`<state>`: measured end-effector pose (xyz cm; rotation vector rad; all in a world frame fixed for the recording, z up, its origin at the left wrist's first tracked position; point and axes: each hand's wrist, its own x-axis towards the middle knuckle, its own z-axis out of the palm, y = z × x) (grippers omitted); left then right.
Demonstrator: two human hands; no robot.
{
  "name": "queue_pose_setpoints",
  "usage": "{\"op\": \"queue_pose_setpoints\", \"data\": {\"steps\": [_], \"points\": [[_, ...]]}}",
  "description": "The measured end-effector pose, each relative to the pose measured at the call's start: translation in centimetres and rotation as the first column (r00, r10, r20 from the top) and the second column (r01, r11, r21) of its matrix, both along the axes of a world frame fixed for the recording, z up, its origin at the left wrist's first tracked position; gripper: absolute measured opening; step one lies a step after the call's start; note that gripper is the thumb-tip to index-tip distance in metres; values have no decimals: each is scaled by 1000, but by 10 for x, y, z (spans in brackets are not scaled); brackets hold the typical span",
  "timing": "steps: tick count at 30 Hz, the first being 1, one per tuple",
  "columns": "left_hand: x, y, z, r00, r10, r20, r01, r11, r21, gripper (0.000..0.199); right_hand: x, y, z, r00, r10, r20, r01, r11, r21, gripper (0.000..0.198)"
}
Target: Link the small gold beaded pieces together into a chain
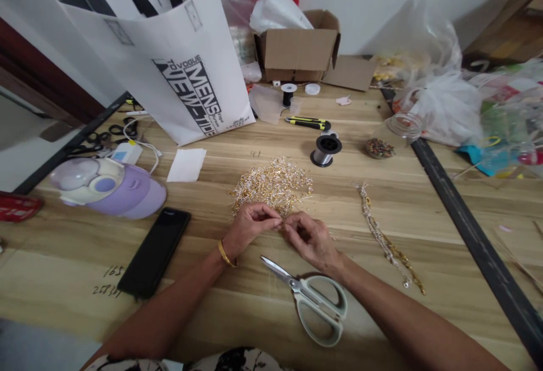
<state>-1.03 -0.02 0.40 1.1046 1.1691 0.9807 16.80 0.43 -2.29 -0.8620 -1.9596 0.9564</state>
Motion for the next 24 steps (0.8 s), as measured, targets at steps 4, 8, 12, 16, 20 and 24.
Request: {"op": "queue_pose_setpoints", "data": {"steps": [4,8,12,16,20,24], "points": [[0,0,0,1000,-9,-7,9,1000,4,11,0,0,0,1000,-2,0,2,1000,7,4],[0,0,-1,1000,-10,-10,10,1000,11,11,0,1,0,1000,9,0,-9,1000,-1,4],[0,0,-1,1000,-18,-7,19,1000,11,11,0,0,-1,1000,-1,-11,1,1000,0,4],[0,0,0,1000,-10,-7,10,1000,3,11,-1,0,-1,1000,5,-13,-5,1000,-1,3],[0,-1,0,1000,-9,-5,9,1000,-6,11,-1,0,0,1000,-6,-12,6,1000,-2,4],[0,-1,1,1000,-25,-6,25,1000,2,11,0,-1,0,1000,1,3,-1,1000,-5,4]]}}
